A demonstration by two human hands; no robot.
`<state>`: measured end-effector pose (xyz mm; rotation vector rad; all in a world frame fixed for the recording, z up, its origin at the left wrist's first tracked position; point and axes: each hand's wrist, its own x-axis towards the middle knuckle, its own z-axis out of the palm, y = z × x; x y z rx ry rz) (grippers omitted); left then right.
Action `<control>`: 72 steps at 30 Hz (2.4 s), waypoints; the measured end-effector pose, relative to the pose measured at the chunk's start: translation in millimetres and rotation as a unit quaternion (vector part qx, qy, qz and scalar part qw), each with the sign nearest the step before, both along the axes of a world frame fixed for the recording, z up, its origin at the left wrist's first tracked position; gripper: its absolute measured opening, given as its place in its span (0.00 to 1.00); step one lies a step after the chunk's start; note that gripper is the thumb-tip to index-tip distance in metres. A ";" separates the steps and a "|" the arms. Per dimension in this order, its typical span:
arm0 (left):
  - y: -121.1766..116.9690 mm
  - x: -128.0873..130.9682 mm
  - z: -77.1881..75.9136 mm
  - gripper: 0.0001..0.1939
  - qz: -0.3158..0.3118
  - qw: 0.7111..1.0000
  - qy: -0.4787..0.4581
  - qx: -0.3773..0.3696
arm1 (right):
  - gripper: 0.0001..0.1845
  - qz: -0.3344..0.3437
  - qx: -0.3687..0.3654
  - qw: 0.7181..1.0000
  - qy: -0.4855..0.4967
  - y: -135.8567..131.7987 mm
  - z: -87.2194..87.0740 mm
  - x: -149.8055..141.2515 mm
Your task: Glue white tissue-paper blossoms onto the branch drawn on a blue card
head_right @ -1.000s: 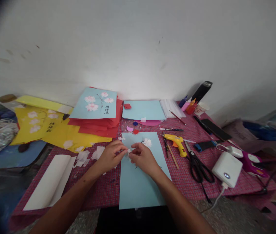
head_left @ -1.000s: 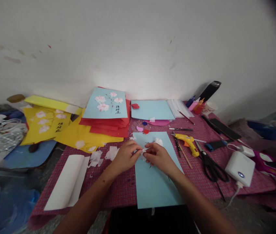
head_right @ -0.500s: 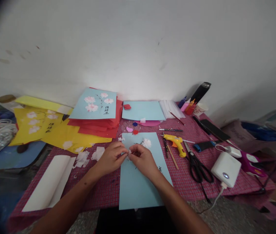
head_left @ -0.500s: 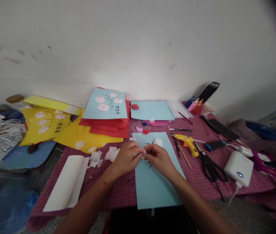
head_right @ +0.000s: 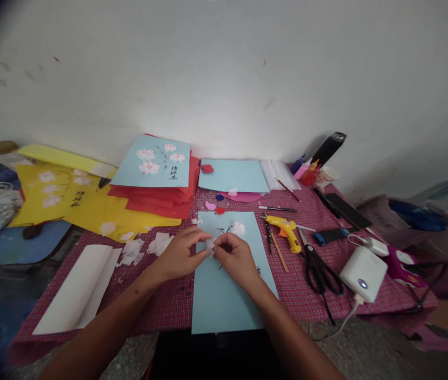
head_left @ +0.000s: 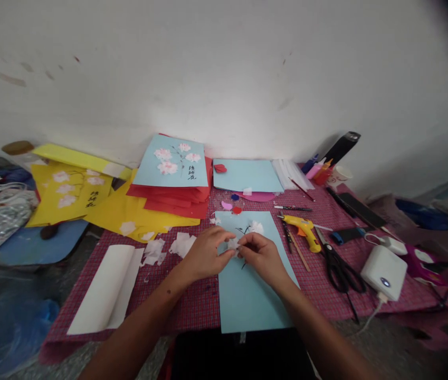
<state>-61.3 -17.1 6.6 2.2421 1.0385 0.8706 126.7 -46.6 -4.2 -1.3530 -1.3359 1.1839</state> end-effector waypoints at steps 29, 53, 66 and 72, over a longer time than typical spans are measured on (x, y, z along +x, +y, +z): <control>2.3 -4.1 -1.1 0.08 -0.004 0.995 0.083 0.048 | 0.04 0.001 0.118 0.969 -0.215 -9.6 5.1 19.3; 2.7 -7.9 -8.2 0.11 0.005 0.981 0.189 0.038 | 0.10 0.089 0.174 0.822 -0.534 -9.6 0.5 14.5; 2.0 -8.6 -7.2 0.10 0.003 0.980 0.193 0.041 | 0.09 0.105 0.176 0.790 -0.578 -3.9 5.3 9.3; 2.2 -8.8 -6.6 0.11 0.007 0.984 0.176 0.037 | 0.10 0.107 0.168 0.795 -0.573 -4.4 7.3 7.3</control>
